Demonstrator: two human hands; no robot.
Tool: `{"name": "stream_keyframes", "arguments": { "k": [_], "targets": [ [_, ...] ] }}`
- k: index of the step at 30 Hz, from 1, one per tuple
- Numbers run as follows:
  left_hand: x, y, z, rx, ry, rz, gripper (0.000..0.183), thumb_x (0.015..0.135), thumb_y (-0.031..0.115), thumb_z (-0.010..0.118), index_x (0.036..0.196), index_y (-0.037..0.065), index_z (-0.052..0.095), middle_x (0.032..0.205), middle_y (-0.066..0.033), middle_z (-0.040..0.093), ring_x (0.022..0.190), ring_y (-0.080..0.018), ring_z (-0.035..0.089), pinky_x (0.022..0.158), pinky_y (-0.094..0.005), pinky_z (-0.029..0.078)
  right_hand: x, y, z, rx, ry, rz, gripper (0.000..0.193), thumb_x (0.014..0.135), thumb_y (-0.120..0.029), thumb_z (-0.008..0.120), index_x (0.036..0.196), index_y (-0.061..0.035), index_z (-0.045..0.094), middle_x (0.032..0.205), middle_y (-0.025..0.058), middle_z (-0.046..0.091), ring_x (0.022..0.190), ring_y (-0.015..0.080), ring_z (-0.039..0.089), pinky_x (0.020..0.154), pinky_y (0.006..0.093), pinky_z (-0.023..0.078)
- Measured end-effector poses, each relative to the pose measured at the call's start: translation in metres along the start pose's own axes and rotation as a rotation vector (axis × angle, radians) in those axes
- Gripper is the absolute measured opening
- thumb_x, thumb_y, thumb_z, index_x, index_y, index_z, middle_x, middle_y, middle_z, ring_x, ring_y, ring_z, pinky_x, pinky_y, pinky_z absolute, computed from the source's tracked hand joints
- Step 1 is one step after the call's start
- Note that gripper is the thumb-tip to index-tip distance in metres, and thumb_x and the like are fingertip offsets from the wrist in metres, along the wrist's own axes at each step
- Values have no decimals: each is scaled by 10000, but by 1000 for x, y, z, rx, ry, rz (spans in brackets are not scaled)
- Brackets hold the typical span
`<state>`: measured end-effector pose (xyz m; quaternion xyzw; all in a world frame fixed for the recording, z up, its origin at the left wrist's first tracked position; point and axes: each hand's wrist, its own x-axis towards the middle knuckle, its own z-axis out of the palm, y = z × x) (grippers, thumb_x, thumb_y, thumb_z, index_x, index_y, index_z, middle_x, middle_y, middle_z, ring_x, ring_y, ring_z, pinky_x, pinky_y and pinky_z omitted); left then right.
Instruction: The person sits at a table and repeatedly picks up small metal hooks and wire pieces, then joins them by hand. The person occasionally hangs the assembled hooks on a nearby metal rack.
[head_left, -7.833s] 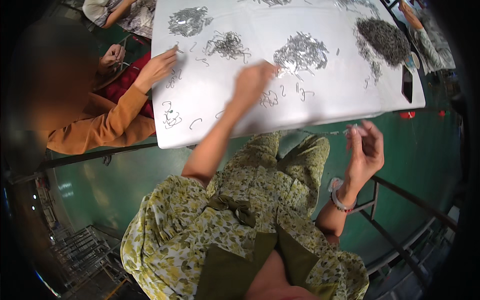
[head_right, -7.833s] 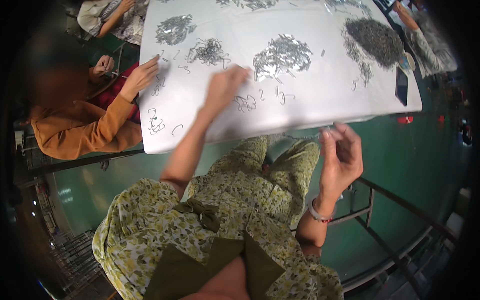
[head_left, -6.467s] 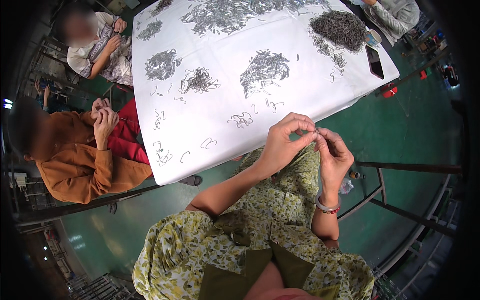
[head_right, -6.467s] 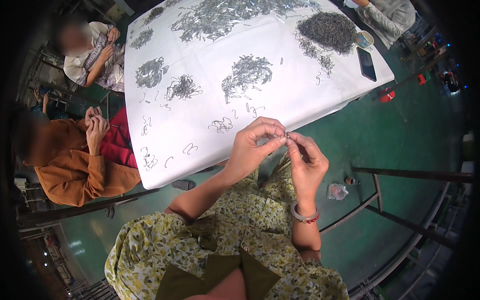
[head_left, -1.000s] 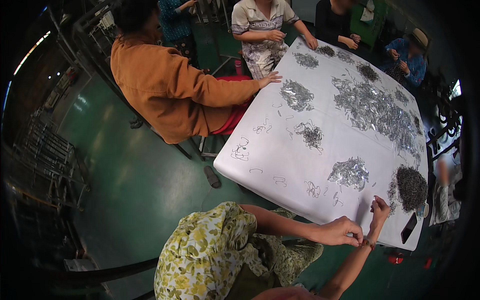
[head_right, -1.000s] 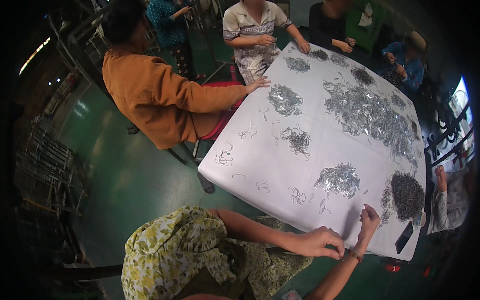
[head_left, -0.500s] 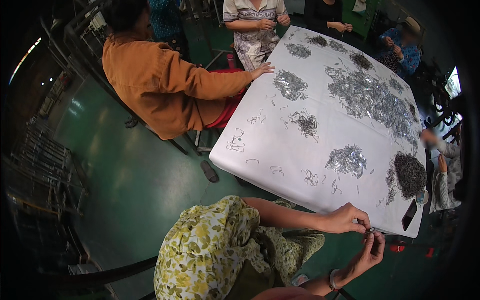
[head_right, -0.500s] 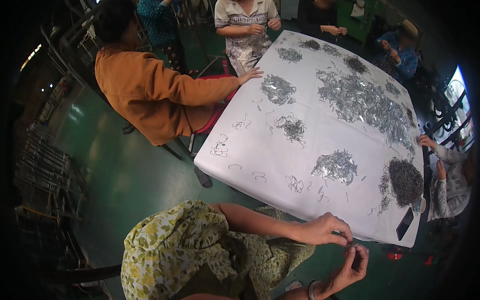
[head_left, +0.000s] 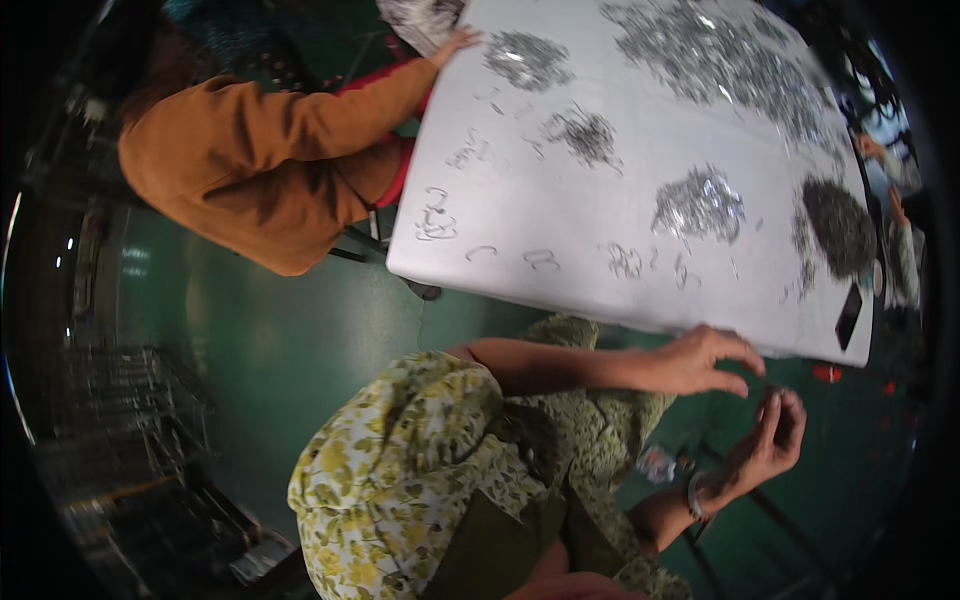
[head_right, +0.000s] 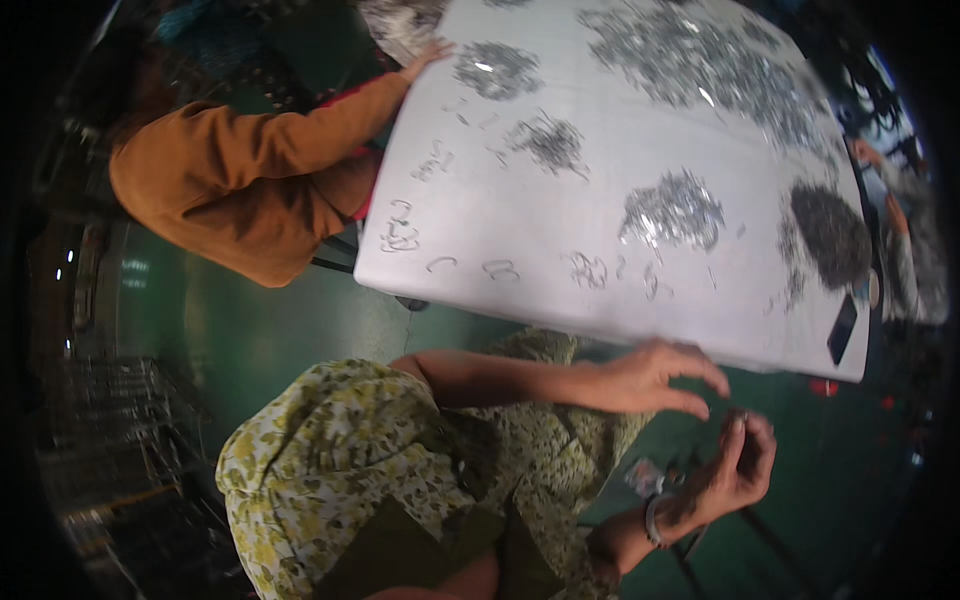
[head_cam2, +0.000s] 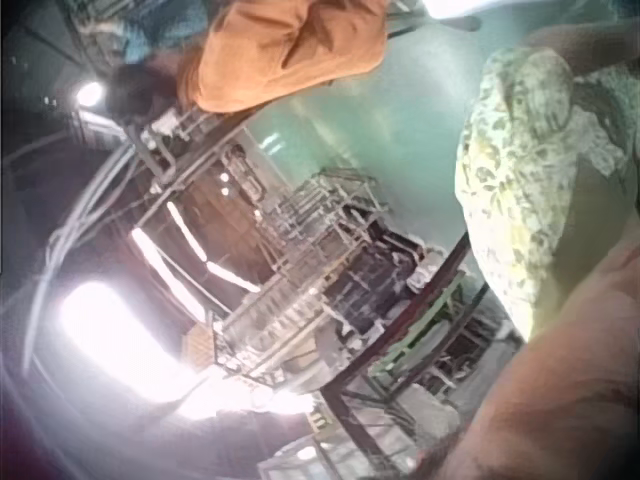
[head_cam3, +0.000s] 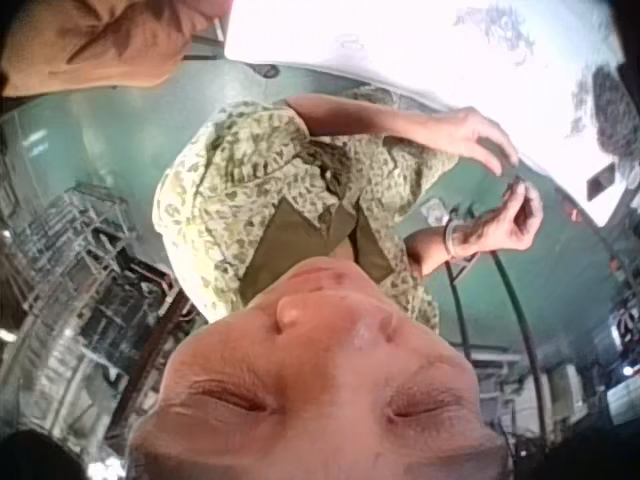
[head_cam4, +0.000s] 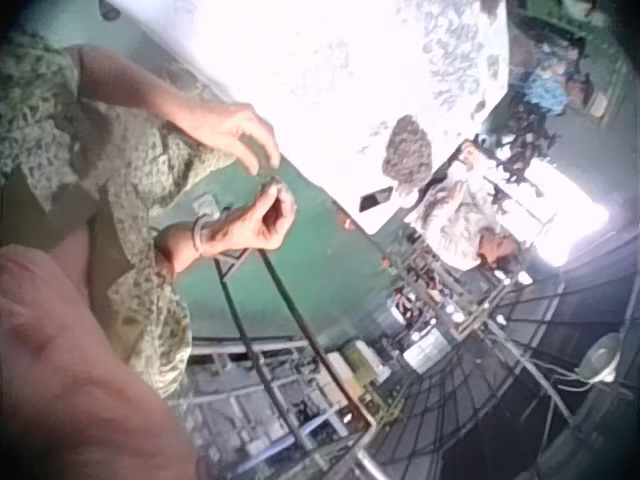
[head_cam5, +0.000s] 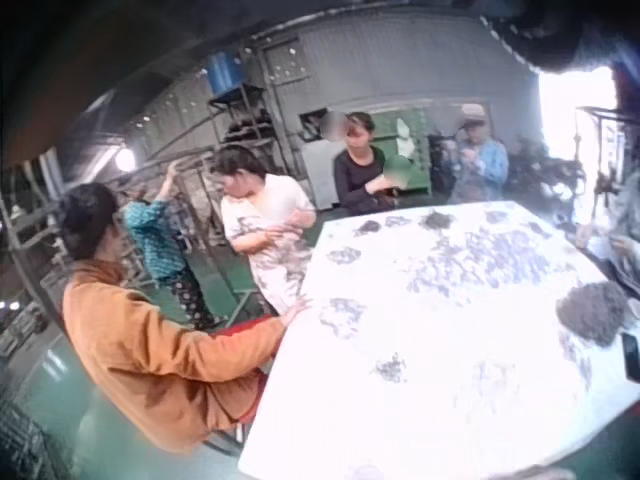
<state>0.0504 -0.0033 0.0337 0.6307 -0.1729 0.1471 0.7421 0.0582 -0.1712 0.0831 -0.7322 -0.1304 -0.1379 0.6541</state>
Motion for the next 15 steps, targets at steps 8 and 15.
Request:
{"name": "stream_keyframes", "arguments": {
  "k": [8,15],
  "targets": [
    [20,-46,-154,746,261,-229,98,832,113,670,890,54,723,831,-121,687,767,-233,643,690,-337,515,-1,-7,2,2,12,-107,169,813,123,613,972,66,625,841,129,606,751,177,553,709,287,495],
    [33,-124,-278,1604,-16,-31,59,703,116,617,708,57,624,817,-121,590,879,-292,606,725,-399,526,1,-3,-4,2,-136,-123,80,860,84,570,926,69,612,819,93,548,689,134,434,572,228,334]
  ]
}}
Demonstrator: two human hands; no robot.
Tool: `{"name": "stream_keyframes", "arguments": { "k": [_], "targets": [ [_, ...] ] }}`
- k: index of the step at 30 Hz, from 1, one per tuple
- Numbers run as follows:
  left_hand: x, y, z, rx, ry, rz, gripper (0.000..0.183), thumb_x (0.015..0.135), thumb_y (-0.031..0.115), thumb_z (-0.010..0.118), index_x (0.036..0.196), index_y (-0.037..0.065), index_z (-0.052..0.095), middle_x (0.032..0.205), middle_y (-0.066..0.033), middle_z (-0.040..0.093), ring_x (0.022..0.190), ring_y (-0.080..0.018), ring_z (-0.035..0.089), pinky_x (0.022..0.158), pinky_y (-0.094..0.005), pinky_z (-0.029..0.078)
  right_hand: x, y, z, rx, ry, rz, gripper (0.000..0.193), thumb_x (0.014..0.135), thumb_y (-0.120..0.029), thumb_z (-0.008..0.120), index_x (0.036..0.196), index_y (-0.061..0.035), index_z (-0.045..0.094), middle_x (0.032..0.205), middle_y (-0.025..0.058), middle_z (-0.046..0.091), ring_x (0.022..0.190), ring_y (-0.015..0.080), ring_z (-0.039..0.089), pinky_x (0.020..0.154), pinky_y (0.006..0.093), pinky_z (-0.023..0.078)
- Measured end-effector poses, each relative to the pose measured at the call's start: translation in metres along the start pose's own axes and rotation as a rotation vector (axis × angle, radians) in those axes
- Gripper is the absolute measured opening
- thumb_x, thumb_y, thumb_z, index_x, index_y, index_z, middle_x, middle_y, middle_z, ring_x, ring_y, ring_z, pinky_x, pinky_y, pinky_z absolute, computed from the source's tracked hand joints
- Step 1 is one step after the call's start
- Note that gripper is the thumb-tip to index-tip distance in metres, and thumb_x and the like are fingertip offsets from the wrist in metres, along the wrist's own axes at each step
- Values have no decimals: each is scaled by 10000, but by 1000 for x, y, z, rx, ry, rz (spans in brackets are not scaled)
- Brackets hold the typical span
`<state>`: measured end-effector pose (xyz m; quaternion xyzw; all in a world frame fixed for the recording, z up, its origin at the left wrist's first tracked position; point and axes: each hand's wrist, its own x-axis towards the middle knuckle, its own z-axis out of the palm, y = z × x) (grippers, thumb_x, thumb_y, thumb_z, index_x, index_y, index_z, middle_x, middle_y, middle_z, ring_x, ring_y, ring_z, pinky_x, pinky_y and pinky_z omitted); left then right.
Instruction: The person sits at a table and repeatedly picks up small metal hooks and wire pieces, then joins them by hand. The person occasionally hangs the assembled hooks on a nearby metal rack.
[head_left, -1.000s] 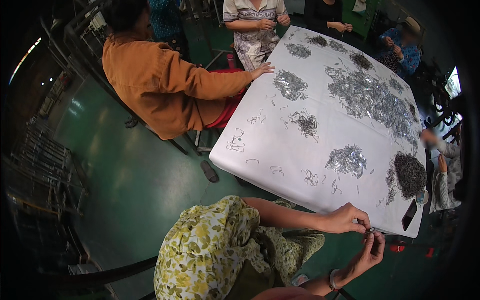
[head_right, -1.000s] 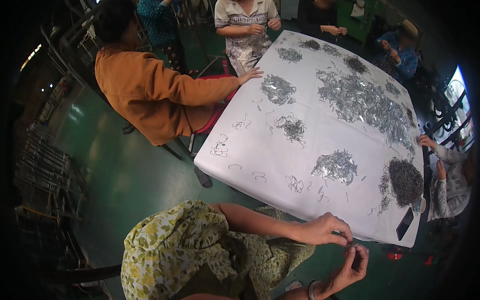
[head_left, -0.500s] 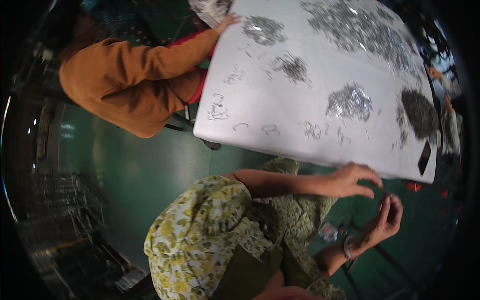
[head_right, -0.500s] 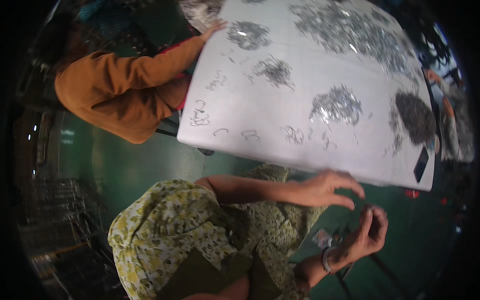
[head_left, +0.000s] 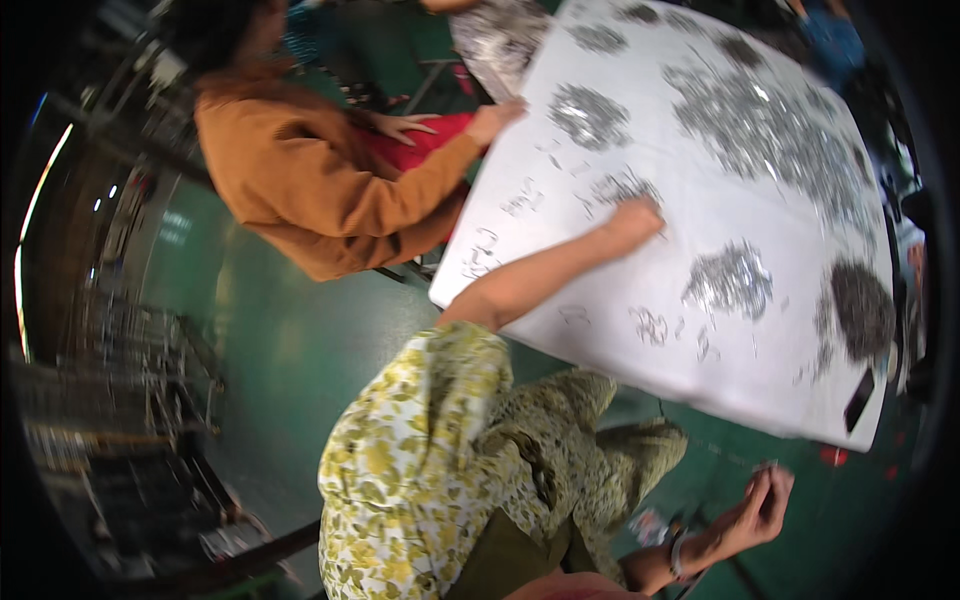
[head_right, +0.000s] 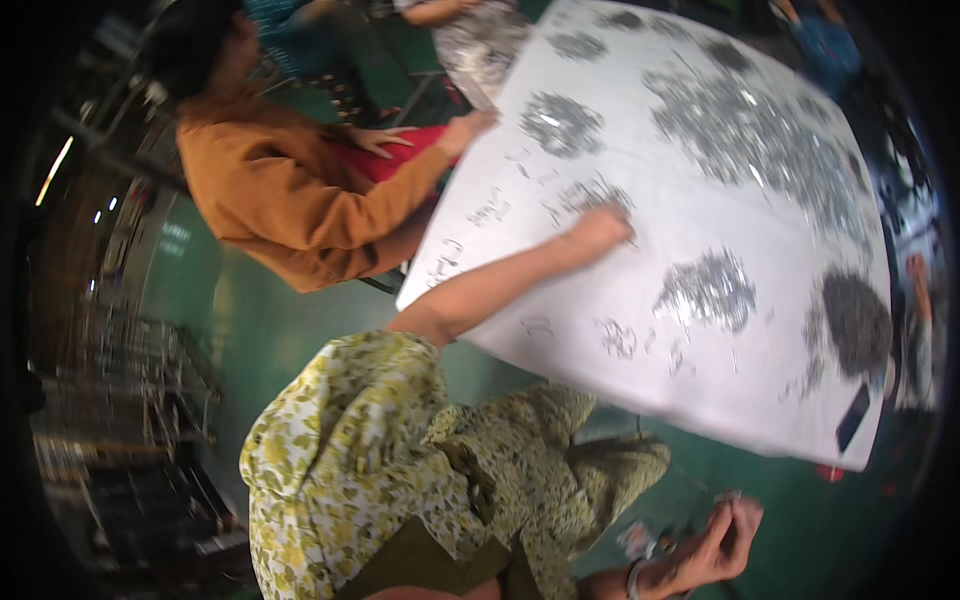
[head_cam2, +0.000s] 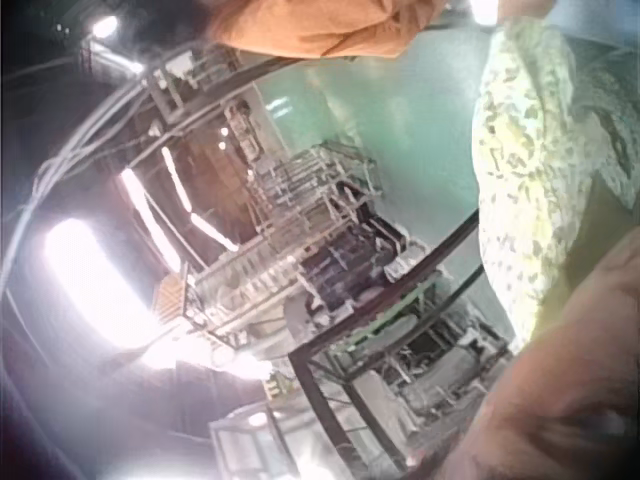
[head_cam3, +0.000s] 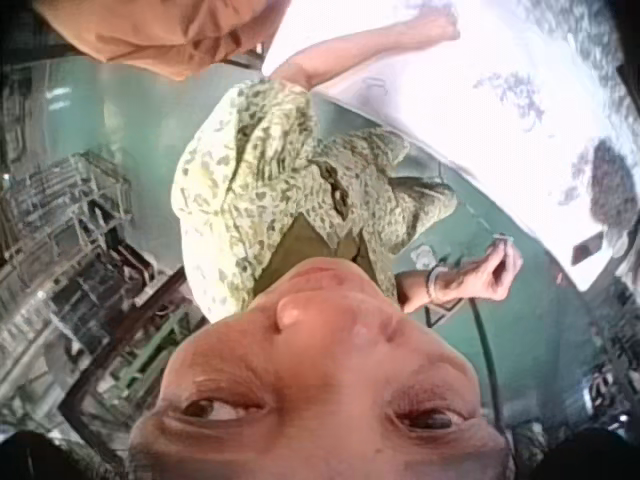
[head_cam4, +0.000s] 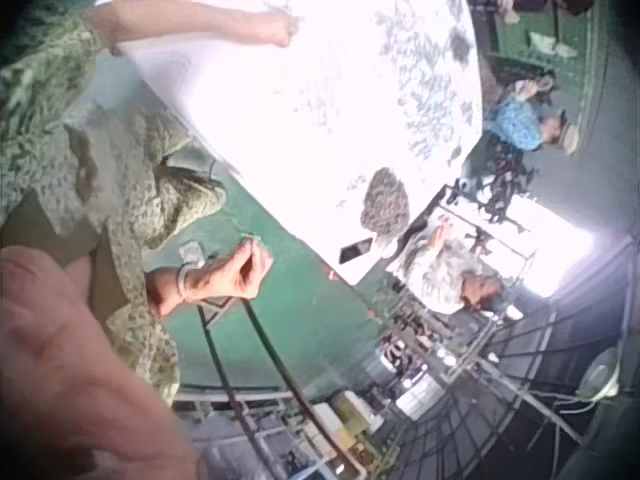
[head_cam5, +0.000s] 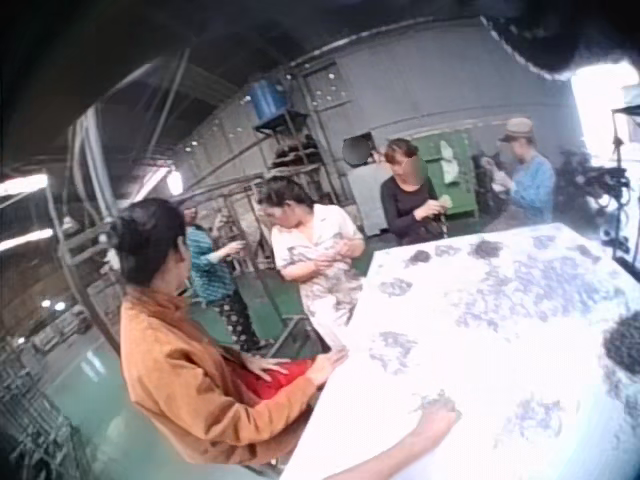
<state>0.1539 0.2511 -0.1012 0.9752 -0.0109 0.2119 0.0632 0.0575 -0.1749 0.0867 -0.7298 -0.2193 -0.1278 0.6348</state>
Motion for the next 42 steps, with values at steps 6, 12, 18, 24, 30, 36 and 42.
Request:
{"name": "stream_keyframes", "arguments": {
  "k": [6,12,18,24,30,36,42],
  "targets": [
    [14,10,-31,25,-20,104,82,765,72,591,789,-3,616,834,-117,589,914,-291,570,712,-408,522,4,13,-2,7,41,68,285,905,5,572,1185,56,574,849,25,542,696,75,417,587,204,304],
    [32,23,-59,-162,-98,-116,95,787,62,639,832,-22,634,836,-170,642,869,-357,618,738,-445,521,1,7,0,4,131,153,369,921,-44,583,1277,45,540,866,6,564,691,57,429,612,198,337],
    [30,124,-119,-1179,-149,-116,150,842,126,678,906,-9,685,821,-125,705,742,-164,675,657,-310,546,-9,23,-11,-55,63,207,292,922,-63,603,1189,56,607,904,52,616,725,75,517,582,203,375],
    [-7,240,-178,-1603,-215,96,100,804,76,694,866,3,664,878,-52,655,837,-157,609,714,-307,502,-18,35,2,19,103,283,295,922,-57,605,1192,64,599,935,91,653,753,97,551,611,216,425],
    [-20,276,-162,-1419,36,169,92,745,58,689,800,24,623,953,-75,588,968,-261,543,826,-377,444,-20,35,6,18,229,262,308,909,-44,624,1188,83,594,972,93,652,757,94,546,636,230,443],
    [-25,289,-169,-1426,96,99,118,785,77,666,858,28,588,945,-82,569,943,-274,531,831,-385,443,-28,36,12,-118,256,139,299,912,-14,607,1188,100,585,1077,143,655,865,129,604,722,249,512],
    [-28,280,-167,-1301,166,111,108,817,75,659,905,40,607,979,-80,604,927,-282,561,802,-370,465,-24,10,35,-204,305,101,229,873,98,579,1096,98,627,1021,120,641,888,165,610,778,268,520]
  ]
}}
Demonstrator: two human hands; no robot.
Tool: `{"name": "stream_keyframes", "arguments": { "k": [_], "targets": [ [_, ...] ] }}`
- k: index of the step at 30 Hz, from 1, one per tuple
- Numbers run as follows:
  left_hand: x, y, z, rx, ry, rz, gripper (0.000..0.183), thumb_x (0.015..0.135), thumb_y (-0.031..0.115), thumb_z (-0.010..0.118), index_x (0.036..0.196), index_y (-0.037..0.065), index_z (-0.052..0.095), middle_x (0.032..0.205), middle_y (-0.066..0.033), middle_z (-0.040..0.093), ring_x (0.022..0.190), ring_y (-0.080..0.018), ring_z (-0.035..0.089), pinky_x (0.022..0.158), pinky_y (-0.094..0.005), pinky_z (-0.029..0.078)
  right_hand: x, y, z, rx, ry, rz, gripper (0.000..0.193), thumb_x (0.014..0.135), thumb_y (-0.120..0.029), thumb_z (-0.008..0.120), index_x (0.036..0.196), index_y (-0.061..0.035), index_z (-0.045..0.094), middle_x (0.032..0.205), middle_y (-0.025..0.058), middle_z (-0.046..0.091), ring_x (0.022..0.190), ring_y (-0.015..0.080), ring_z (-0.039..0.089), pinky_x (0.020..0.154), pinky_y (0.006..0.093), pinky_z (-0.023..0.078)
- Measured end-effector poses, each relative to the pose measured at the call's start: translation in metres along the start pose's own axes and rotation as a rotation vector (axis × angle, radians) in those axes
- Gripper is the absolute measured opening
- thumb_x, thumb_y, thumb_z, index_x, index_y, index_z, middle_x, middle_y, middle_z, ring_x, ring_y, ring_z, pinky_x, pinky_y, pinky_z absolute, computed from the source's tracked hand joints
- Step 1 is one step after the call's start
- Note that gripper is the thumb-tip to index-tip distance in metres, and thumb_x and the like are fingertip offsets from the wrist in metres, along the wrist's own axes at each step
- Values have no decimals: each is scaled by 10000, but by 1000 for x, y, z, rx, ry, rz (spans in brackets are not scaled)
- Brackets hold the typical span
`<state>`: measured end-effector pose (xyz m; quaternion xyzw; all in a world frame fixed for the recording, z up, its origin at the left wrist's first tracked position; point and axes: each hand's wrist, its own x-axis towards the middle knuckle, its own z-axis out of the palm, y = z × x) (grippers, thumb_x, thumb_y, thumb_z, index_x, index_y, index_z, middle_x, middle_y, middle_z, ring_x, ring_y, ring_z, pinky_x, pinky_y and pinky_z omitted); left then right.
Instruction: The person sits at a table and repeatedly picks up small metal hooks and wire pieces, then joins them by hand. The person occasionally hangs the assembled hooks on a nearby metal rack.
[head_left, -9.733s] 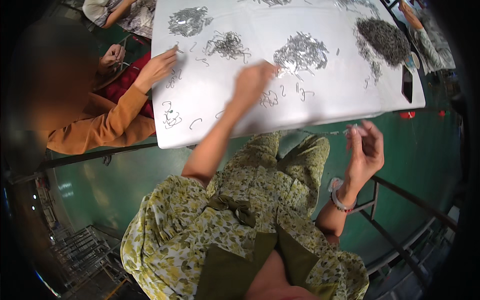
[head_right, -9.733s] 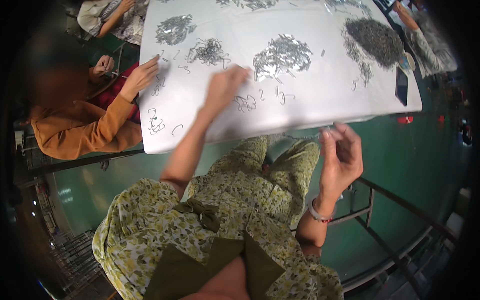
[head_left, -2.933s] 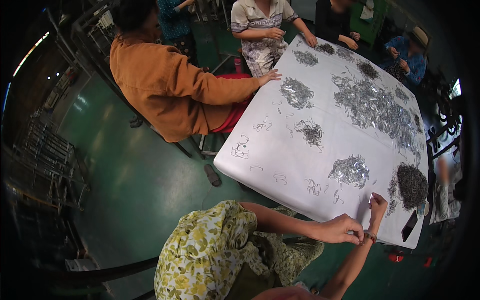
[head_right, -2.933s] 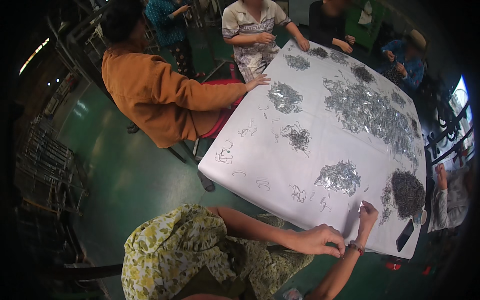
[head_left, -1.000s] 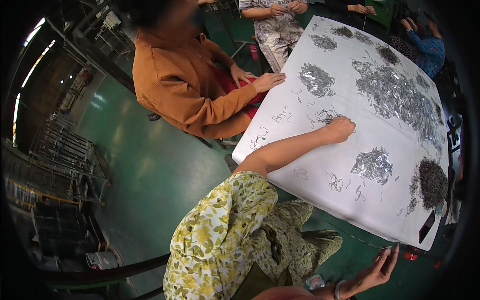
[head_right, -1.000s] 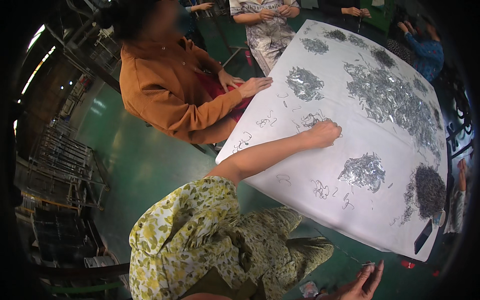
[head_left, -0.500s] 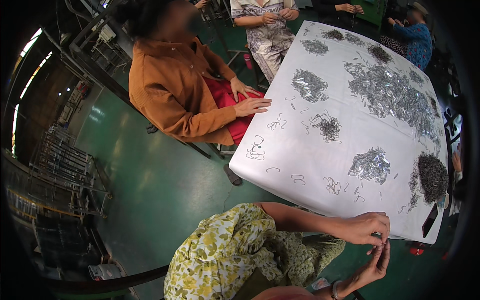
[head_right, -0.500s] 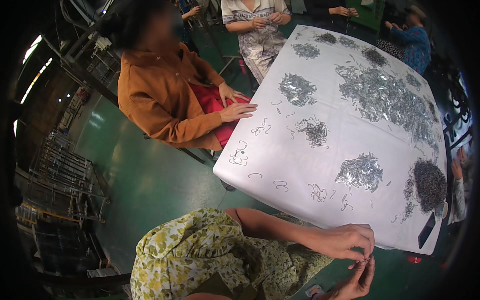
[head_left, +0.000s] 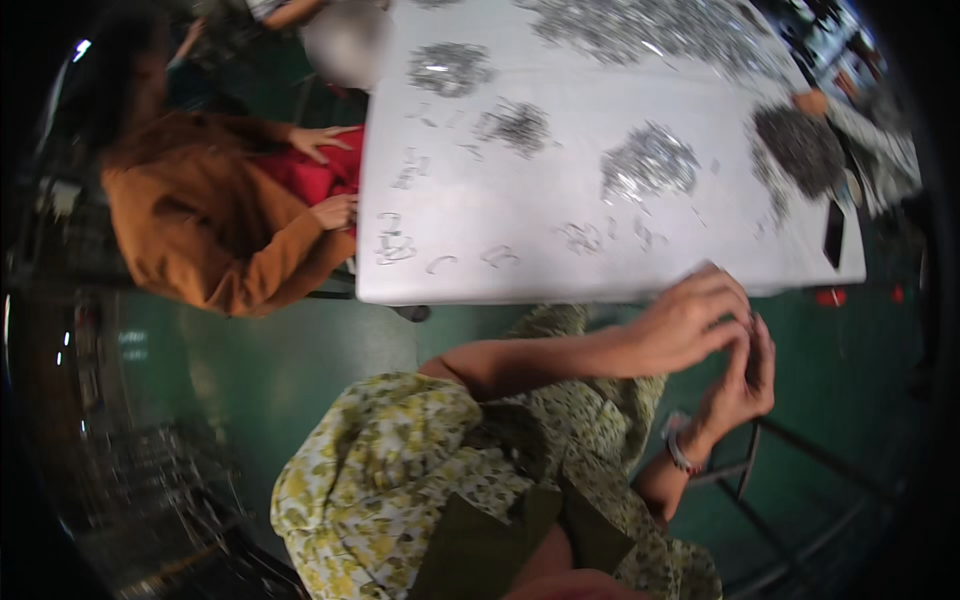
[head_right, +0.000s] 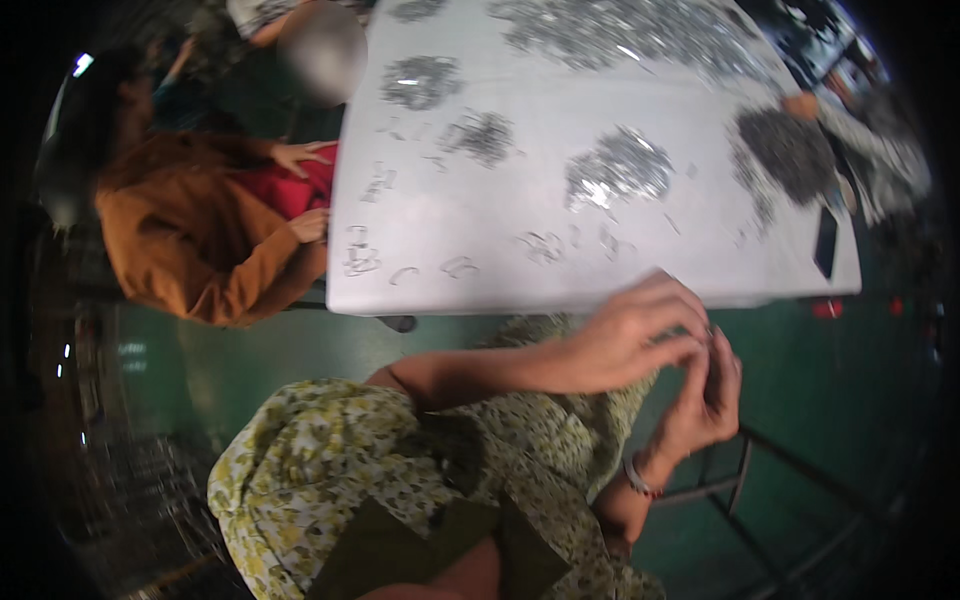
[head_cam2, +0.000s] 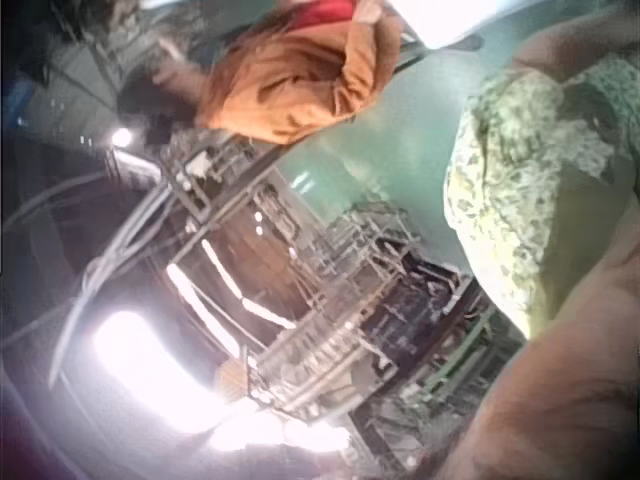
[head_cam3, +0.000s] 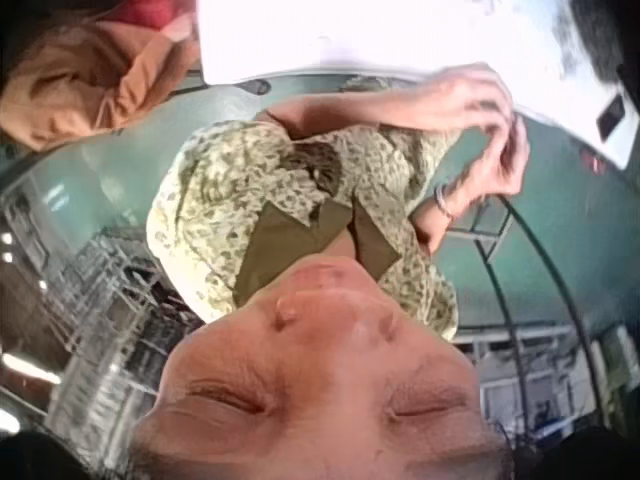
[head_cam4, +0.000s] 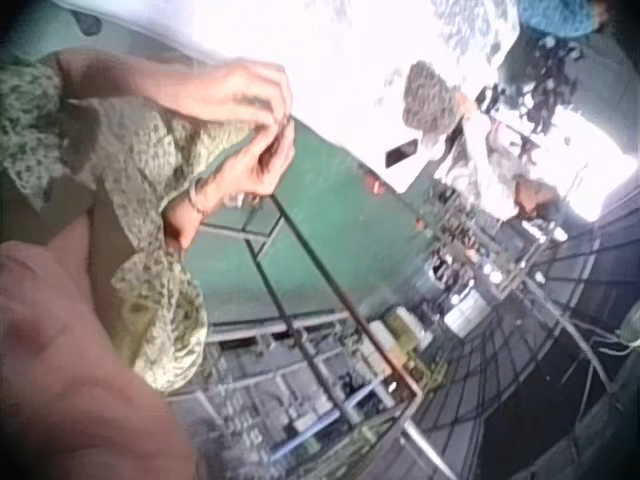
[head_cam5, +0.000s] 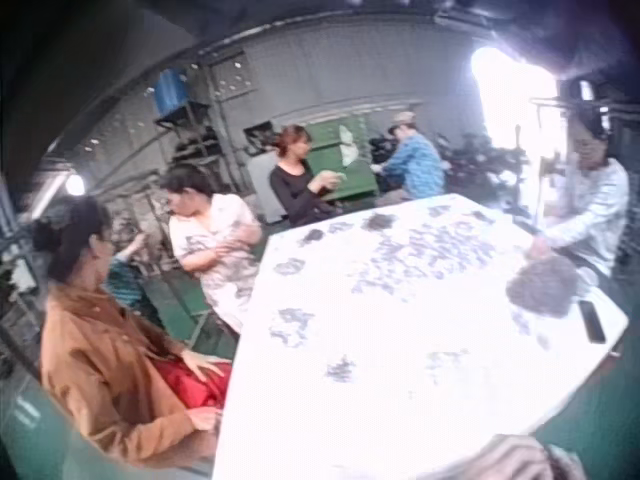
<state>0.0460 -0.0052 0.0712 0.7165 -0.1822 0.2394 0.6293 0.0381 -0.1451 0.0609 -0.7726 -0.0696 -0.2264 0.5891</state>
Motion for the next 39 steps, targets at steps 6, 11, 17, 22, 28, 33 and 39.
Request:
{"name": "stream_keyframes", "arguments": {
  "k": [6,11,17,22,28,33,39],
  "targets": [
    [-2,-10,8,9,-21,-56,123,827,16,678,940,31,632,1009,-92,641,946,-213,626,798,-304,500,0,3,2,110,-40,-75,188,845,128,601,1020,80,649,950,137,655,724,128,603,594,236,510],
    [-4,-14,13,-175,-27,-223,92,887,18,634,974,0,611,998,-96,676,932,-139,637,802,-273,512,7,3,0,171,55,47,242,864,96,599,1103,82,634,929,139,674,698,124,599,585,235,500],
    [6,-21,10,-317,-100,-427,84,917,21,599,988,-23,596,974,-95,688,947,-140,634,863,-270,501,98,81,34,-75,-346,184,216,903,-121,591,1040,7,697,851,106,693,740,149,631,668,270,495],
    [11,-41,18,-441,-144,-513,68,904,22,616,968,4,600,964,-108,694,933,-138,646,855,-272,507,115,182,88,-548,-539,-255,165,829,-83,553,906,57,592,998,220,600,928,390,569,770,403,489],
    [9,-50,16,-412,-113,-497,86,892,41,642,968,3,626,948,-90,698,918,-135,651,853,-269,498,119,156,93,-657,-599,-382,108,752,-13,556,812,78,556,916,232,612,858,378,594,735,411,501],
    [16,-55,17,-344,-117,-501,96,870,53,675,951,4,659,931,-78,698,902,-126,648,831,-259,498,127,132,63,-158,-428,73,204,774,-30,644,943,82,660,759,138,661,666,224,610,624,337,487],
    [17,-60,11,-282,-79,-495,123,852,50,689,962,-2,674,919,-68,699,886,-118,646,806,-253,507,81,36,-13,258,-285,279,197,795,-30,719,963,66,687,814,65,663,681,109,564,606,225,450]
  ]
}}
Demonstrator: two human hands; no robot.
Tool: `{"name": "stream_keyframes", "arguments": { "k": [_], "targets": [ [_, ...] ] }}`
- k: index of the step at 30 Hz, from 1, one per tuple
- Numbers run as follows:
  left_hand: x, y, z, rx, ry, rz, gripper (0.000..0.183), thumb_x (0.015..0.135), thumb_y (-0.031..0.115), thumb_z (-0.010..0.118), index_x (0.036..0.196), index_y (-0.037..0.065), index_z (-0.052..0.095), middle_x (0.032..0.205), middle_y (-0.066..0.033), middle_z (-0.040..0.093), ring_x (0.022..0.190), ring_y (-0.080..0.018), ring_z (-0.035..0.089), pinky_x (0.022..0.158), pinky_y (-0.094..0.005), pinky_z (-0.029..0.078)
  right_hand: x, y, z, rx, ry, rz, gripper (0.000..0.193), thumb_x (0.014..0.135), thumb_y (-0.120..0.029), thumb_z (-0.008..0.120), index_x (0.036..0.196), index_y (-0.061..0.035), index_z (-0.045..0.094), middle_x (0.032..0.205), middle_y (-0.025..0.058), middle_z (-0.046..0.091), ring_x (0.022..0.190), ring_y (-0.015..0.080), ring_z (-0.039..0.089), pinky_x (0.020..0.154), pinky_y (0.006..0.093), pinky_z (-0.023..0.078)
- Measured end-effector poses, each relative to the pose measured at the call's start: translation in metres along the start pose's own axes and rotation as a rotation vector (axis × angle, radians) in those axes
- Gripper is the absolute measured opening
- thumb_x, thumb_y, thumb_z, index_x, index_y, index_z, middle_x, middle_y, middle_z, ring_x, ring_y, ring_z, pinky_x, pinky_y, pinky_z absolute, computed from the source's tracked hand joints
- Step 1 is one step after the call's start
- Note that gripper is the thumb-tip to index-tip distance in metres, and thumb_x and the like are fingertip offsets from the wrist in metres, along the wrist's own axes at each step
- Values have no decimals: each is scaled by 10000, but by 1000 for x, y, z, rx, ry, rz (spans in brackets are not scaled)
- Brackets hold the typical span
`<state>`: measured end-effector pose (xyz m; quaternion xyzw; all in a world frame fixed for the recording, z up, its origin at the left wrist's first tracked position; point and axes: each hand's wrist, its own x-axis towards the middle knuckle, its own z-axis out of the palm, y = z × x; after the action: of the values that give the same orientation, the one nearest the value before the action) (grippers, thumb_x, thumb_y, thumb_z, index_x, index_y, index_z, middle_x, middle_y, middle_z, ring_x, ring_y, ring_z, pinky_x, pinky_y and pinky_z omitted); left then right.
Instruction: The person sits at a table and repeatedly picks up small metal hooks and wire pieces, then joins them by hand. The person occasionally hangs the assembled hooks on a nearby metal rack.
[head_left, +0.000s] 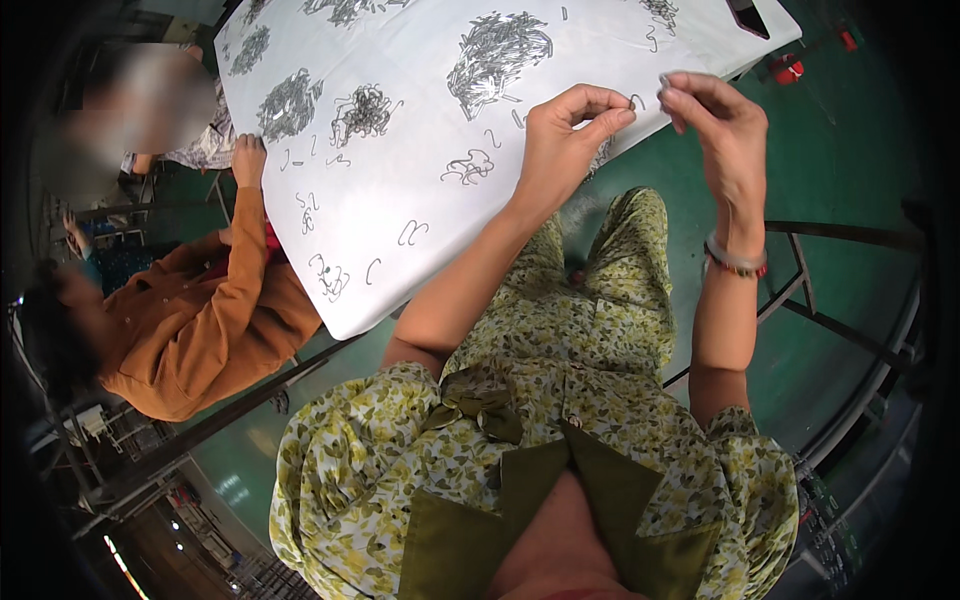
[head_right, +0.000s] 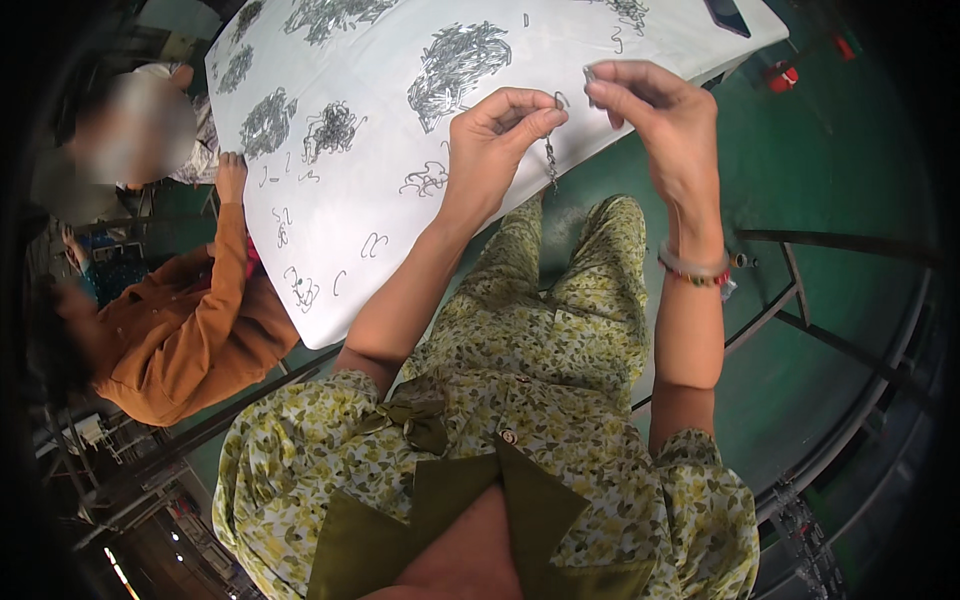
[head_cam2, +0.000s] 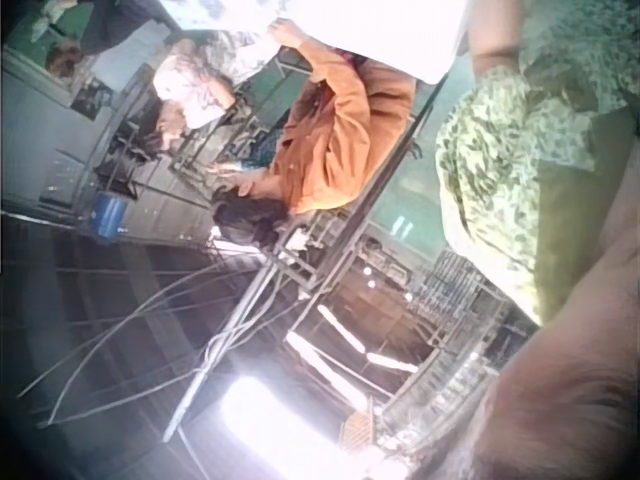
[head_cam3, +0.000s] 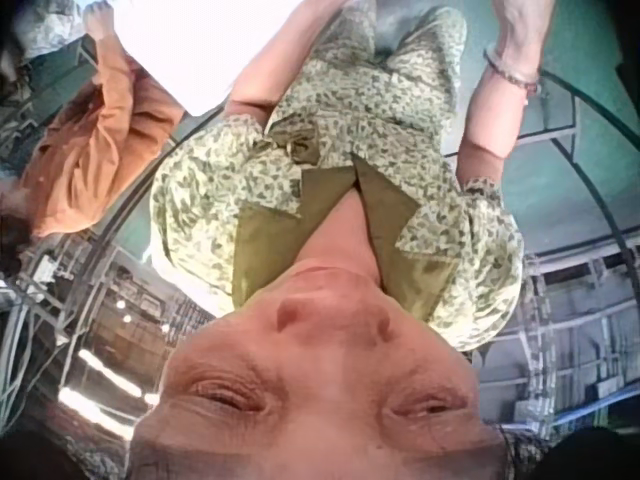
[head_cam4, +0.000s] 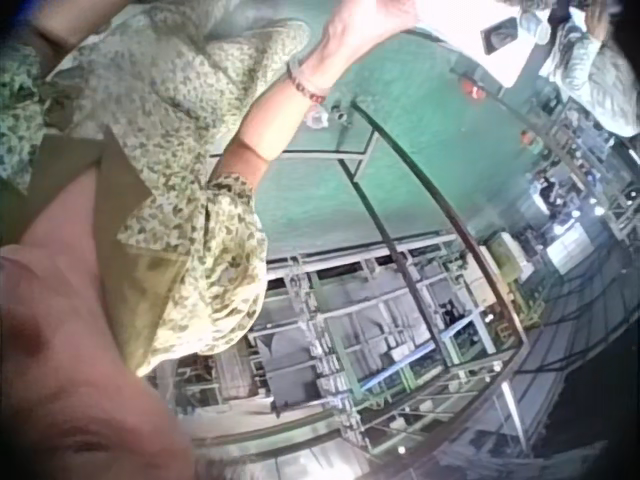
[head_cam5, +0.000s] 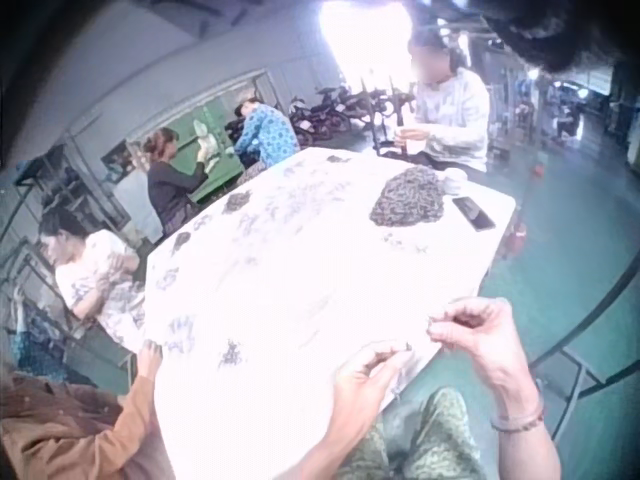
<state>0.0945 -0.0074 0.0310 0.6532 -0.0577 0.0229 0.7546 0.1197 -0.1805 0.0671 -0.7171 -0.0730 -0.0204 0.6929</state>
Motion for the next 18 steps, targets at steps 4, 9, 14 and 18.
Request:
{"name": "stream_keyframes", "arguments": {
  "k": [4,9,14,18],
  "targets": [
    [-1,1,4,-57,-11,18,146,840,47,696,974,-7,677,892,-73,702,851,-123,654,782,-249,516,-22,-12,12,122,35,-5,188,776,-1,741,938,76,685,802,73,659,674,111,568,603,216,447],
    [-5,10,1,-2,-17,113,96,836,45,696,928,20,707,858,-41,701,790,-88,624,729,-230,508,-23,-9,16,23,102,-89,123,792,85,684,912,94,662,836,91,649,696,127,576,618,232,463],
    [-9,6,-4,-68,-124,5,99,841,48,692,928,1,694,856,-64,701,837,-105,641,771,-261,522,-28,-12,22,50,100,-72,104,816,70,672,918,71,651,840,74,641,692,108,549,620,212,428],
    [-17,7,-15,-39,-152,-7,152,829,93,716,954,8,696,908,-68,710,884,-124,647,797,-291,523,-36,-13,23,-20,74,-80,101,826,63,662,926,59,649,830,65,646,689,100,553,607,203,425]
  ]
}}
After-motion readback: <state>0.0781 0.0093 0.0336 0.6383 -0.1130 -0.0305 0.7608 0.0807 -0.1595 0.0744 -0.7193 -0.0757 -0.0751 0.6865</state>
